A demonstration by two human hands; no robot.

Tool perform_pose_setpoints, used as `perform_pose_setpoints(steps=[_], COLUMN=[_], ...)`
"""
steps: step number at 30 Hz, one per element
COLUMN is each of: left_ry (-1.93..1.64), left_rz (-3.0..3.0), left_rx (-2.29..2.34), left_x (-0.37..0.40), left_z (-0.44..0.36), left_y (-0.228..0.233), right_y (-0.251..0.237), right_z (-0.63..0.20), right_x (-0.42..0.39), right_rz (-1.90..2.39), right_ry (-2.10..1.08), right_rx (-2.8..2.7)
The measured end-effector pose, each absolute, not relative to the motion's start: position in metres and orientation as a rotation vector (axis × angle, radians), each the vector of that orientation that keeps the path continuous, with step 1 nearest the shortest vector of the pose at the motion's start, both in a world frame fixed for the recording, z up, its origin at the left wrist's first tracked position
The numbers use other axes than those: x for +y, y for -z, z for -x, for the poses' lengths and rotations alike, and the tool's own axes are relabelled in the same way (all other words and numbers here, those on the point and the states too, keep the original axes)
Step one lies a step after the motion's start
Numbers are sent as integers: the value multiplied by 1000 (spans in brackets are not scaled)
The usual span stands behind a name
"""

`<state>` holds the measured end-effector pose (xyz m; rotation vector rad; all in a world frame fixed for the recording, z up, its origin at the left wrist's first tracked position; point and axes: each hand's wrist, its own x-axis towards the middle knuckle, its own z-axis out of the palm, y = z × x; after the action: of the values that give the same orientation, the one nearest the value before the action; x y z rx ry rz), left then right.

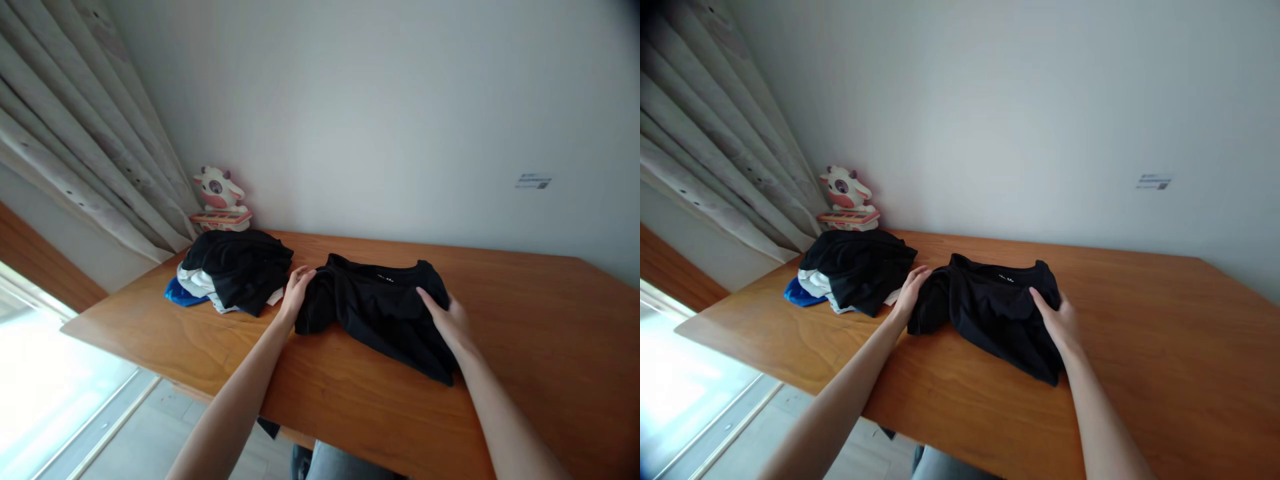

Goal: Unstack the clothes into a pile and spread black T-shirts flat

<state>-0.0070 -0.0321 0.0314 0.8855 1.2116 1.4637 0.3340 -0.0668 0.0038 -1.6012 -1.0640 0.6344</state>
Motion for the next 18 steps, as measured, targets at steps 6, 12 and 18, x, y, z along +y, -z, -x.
perform_pose_setpoints(steps=[6, 12, 18], left_ry=[-1311, -1304, -1231], left_rz=[-2000, -1350, -1116], left_rx=[1321, 940, 1345], left_x=[-51, -50, -24], left_z=[-4, 15, 17], left_y=[-30, -46, -42], right_y=[-6, -3, -11], right_z=[-335, -343, -337], right_x=[-71, -59, -63], right_rz=[1660, 1407, 1194], right_ry=[-359, -782, -1006], right_rx=[-1172, -695, -580])
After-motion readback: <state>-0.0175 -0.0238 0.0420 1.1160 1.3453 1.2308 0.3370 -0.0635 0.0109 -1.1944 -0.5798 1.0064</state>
